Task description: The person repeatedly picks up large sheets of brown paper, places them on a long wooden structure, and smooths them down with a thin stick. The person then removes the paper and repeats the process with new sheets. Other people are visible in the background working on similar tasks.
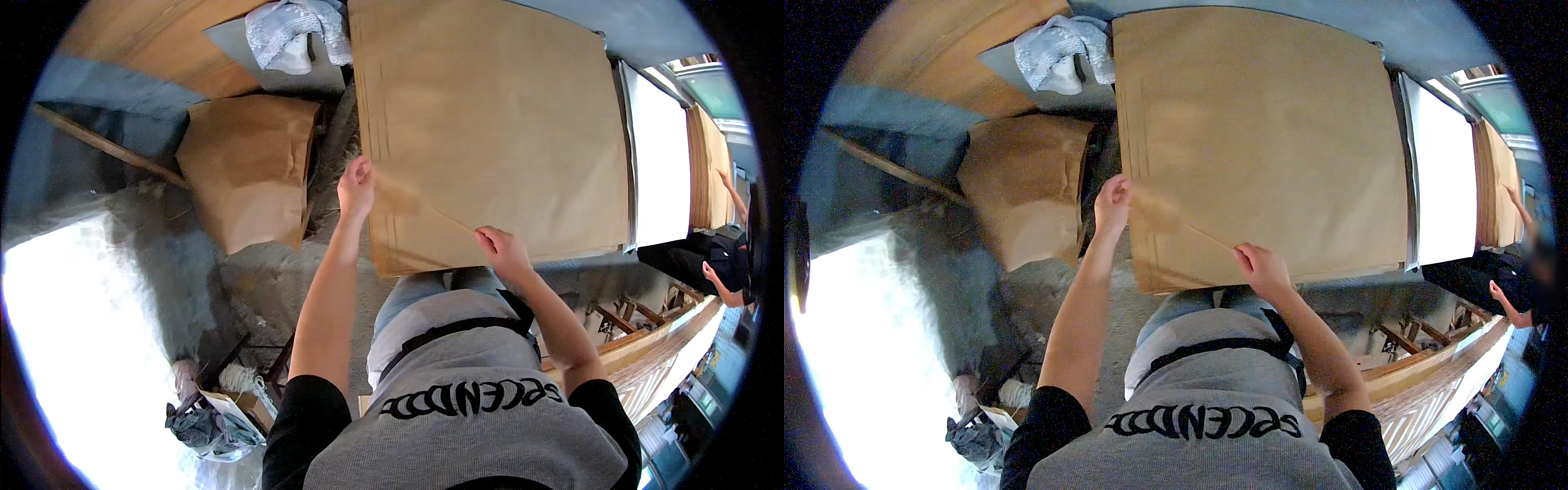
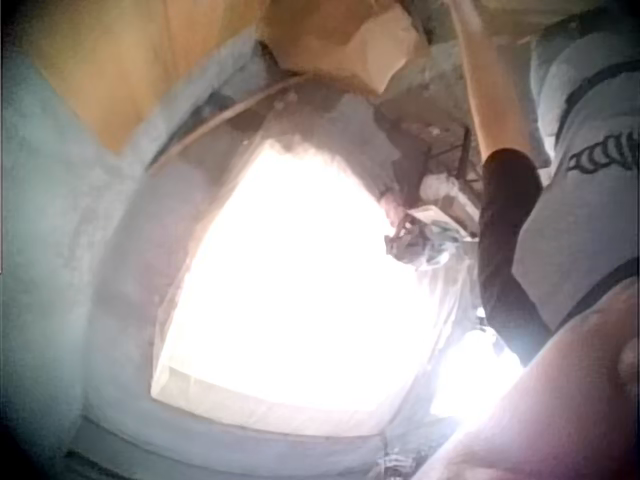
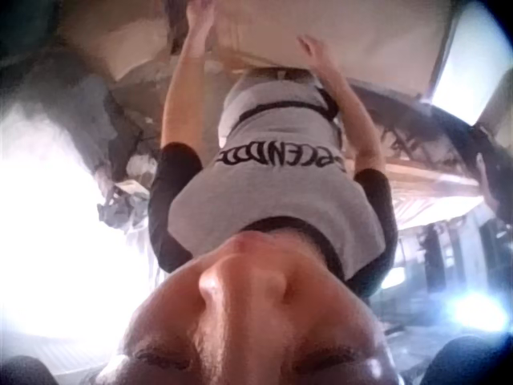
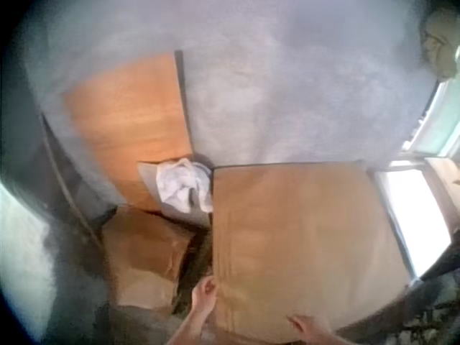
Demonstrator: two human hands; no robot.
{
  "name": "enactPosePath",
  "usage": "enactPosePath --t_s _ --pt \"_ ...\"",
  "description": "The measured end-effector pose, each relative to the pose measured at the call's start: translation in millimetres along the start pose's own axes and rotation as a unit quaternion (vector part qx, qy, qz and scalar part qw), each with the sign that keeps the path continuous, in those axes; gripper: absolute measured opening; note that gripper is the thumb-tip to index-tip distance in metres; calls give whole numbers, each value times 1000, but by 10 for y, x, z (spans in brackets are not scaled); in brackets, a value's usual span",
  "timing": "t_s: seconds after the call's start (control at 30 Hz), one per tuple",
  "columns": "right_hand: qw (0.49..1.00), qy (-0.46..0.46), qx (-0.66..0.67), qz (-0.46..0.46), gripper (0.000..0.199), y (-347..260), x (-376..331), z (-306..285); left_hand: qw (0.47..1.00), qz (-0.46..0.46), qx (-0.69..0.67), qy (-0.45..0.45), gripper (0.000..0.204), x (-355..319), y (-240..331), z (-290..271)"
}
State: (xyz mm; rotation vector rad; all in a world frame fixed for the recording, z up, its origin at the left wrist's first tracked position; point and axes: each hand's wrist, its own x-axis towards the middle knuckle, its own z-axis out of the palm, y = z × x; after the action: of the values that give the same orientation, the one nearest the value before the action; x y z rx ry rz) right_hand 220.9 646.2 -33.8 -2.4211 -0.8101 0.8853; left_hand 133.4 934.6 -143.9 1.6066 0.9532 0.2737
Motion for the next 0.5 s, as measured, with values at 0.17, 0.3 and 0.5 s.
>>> enactPosePath --t_s 0.17,0.3,0.5 --pt "999 23 29 37 21 164 -190 -26 991 -97 -86 -8 30 165 245 69" --pt "998 26 33 45 22 220 -257 15 984 -144 -98 -36 30 456 87 60" --pt "997 27 36 56 21 279 -303 66 995 -96 -13 5 29 745 86 92"
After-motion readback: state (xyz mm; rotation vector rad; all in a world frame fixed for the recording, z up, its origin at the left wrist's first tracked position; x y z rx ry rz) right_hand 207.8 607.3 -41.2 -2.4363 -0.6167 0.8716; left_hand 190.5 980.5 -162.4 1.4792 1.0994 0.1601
